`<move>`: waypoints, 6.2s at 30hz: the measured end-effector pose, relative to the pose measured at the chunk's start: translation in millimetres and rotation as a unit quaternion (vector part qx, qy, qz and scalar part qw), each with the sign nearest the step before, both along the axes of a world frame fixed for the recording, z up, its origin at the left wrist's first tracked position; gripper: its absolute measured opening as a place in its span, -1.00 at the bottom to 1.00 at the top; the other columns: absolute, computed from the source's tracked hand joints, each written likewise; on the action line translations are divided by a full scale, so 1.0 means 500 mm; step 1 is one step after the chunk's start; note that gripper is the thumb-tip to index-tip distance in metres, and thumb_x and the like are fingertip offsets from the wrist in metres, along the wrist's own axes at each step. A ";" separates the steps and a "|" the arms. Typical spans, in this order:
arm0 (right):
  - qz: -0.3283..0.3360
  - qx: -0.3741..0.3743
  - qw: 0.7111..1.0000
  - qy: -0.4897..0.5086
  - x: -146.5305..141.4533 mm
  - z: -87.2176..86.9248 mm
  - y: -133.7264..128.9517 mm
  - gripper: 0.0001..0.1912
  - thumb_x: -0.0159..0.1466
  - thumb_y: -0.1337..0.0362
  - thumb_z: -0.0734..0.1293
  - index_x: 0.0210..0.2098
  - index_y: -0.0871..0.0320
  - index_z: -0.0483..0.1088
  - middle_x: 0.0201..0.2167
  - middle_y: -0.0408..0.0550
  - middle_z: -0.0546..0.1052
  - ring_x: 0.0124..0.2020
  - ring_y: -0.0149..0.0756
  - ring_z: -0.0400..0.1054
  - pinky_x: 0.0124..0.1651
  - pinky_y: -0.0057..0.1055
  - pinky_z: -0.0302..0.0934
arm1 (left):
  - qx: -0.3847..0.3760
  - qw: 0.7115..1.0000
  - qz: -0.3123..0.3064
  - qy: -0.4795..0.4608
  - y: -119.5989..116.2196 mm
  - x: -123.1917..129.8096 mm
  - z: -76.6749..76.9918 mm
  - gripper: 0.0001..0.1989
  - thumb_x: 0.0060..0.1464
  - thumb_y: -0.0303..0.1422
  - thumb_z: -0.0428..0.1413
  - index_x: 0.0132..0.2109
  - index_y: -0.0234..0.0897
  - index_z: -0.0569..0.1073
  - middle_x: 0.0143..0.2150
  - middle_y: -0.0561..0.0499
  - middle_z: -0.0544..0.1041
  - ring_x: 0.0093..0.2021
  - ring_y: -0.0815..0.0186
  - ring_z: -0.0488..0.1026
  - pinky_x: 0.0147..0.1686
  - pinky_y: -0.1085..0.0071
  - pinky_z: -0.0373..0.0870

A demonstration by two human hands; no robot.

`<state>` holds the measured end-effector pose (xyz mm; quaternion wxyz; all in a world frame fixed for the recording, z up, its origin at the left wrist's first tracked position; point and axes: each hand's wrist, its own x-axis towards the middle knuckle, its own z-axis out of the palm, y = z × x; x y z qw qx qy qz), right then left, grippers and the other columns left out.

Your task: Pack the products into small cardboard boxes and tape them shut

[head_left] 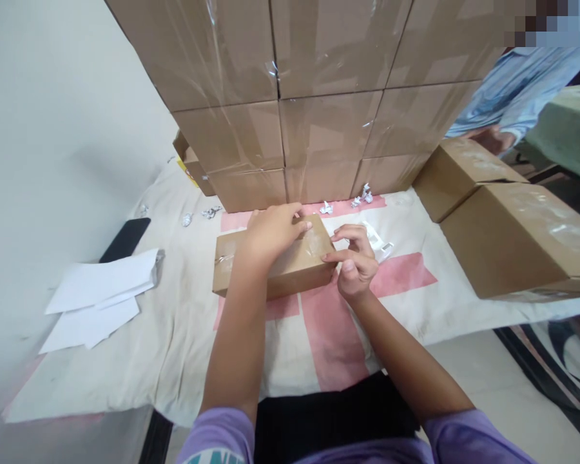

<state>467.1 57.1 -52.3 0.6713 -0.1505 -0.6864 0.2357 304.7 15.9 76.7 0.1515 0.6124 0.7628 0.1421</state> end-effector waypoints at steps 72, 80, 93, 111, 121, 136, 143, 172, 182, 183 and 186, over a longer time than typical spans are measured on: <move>0.209 -0.167 0.850 -0.454 -0.053 0.206 0.190 -0.76 0.33 0.10 0.33 -0.27 0.13 0.53 -0.31 -0.11 0.58 -0.31 -0.31 0.38 -0.24 -0.39 0.20 | 0.077 0.997 0.015 -0.009 0.017 -0.039 0.007 -0.67 0.33 -0.24 -0.07 -0.23 -0.15 0.58 -0.18 0.01 0.67 -0.17 0.16 0.54 -0.05 0.23 0.32; 0.246 -0.119 0.824 -0.497 -0.024 0.234 0.195 -0.83 0.35 0.26 0.30 -0.30 0.09 0.54 -0.28 -0.10 0.54 -0.26 -0.30 0.38 -0.21 -0.38 0.19 | -0.059 0.997 0.030 -0.037 0.012 -0.059 -0.006 -0.50 0.35 -0.08 -0.19 -0.27 -0.13 0.58 -0.15 -0.02 0.66 -0.19 0.10 0.52 -0.19 0.22 0.32; -0.089 -0.235 0.872 -0.421 -0.003 0.138 0.315 -0.68 0.24 0.46 0.23 -0.05 0.14 0.44 -0.23 0.00 0.59 -0.26 -0.19 0.47 -0.14 -0.29 0.29 | -0.178 0.981 -0.005 -0.073 -0.002 -0.107 -0.009 -0.56 0.26 0.08 -0.04 -0.29 0.00 0.61 -0.25 0.09 0.66 -0.25 0.16 0.53 -0.24 0.29 0.34; -0.051 -0.141 0.712 -0.686 -0.075 0.027 0.290 -0.69 0.26 0.52 0.24 -0.18 0.10 0.55 0.18 0.17 0.36 0.18 0.13 0.16 0.08 -0.07 0.19 | -0.168 0.978 0.074 -0.102 -0.049 -0.198 -0.015 -0.59 0.18 0.16 0.03 -0.27 0.05 0.61 -0.21 0.17 0.67 -0.21 0.18 0.55 -0.22 0.33 0.40; -0.082 -0.225 0.722 -0.649 -0.091 0.038 0.293 -0.71 0.43 0.37 0.13 -0.04 0.19 0.45 -0.21 0.13 0.57 -0.19 -0.09 0.39 -0.24 -0.32 0.09 | -0.127 0.985 0.080 -0.087 -0.053 -0.211 -0.019 -0.55 0.18 0.15 0.03 -0.27 -0.01 0.64 -0.20 0.12 0.68 -0.23 0.18 0.58 -0.32 0.38 0.43; -0.008 -0.077 0.791 -0.607 -0.094 0.011 0.285 -0.86 0.30 0.46 0.28 -0.28 0.20 0.49 -0.09 0.13 0.43 -0.05 -0.05 0.20 0.06 -0.18 0.16 | -0.111 0.987 0.031 -0.116 -0.066 -0.222 -0.021 -0.64 0.17 0.10 0.09 -0.26 0.03 0.65 -0.25 0.15 0.70 -0.31 0.23 0.61 -0.34 0.44 0.48; -0.007 -0.104 0.810 -0.578 -0.105 0.011 0.290 -0.91 0.24 0.48 0.33 -0.36 0.19 0.41 -0.24 0.05 0.48 -0.14 -0.12 0.29 -0.05 -0.27 0.17 | -0.109 0.985 0.035 -0.125 -0.064 -0.225 -0.019 -0.62 0.16 0.12 0.09 -0.27 0.02 0.65 -0.26 0.16 0.70 -0.31 0.26 0.62 -0.37 0.48 0.49; 0.097 0.009 0.940 -0.326 -0.127 0.109 0.178 -0.63 0.37 0.10 0.39 -0.51 0.13 0.37 -0.56 -0.15 0.42 -0.47 -0.35 0.25 -0.31 -0.37 0.11 | 0.057 0.997 0.019 -0.038 -0.041 -0.137 0.025 -0.66 0.23 -0.03 0.11 0.02 -0.04 0.57 -0.04 0.02 0.65 -0.09 0.10 0.57 -0.09 0.23 0.48; 0.073 0.175 0.917 -0.352 -0.099 0.179 0.136 -0.64 0.44 0.12 0.31 -0.47 0.10 0.38 -0.52 -0.09 0.47 -0.44 -0.29 0.24 -0.34 -0.30 0.08 | 0.083 0.991 -0.091 -0.044 -0.046 -0.096 0.051 -0.75 0.41 -0.25 -0.03 -0.17 -0.11 0.53 -0.20 0.13 0.62 -0.18 0.28 0.51 -0.10 0.30 0.33; 0.077 0.178 0.917 -0.349 -0.099 0.181 0.134 -0.64 0.43 0.12 0.32 -0.47 0.10 0.37 -0.52 -0.09 0.47 -0.44 -0.29 0.24 -0.34 -0.30 0.09 | 0.084 0.991 -0.091 -0.046 -0.048 -0.097 0.052 -0.74 0.41 -0.27 -0.03 -0.20 -0.13 0.52 -0.22 0.14 0.62 -0.20 0.29 0.51 -0.11 0.31 0.32; 0.093 0.172 0.916 -0.350 -0.100 0.186 0.130 -0.67 0.41 0.11 0.34 -0.45 0.10 0.39 -0.50 -0.09 0.48 -0.44 -0.30 0.27 -0.33 -0.31 0.12 | 0.100 0.992 -0.069 -0.038 -0.047 -0.095 0.053 -0.75 0.40 -0.32 -0.04 -0.23 -0.17 0.48 -0.25 0.12 0.60 -0.22 0.28 0.49 -0.13 0.30 0.31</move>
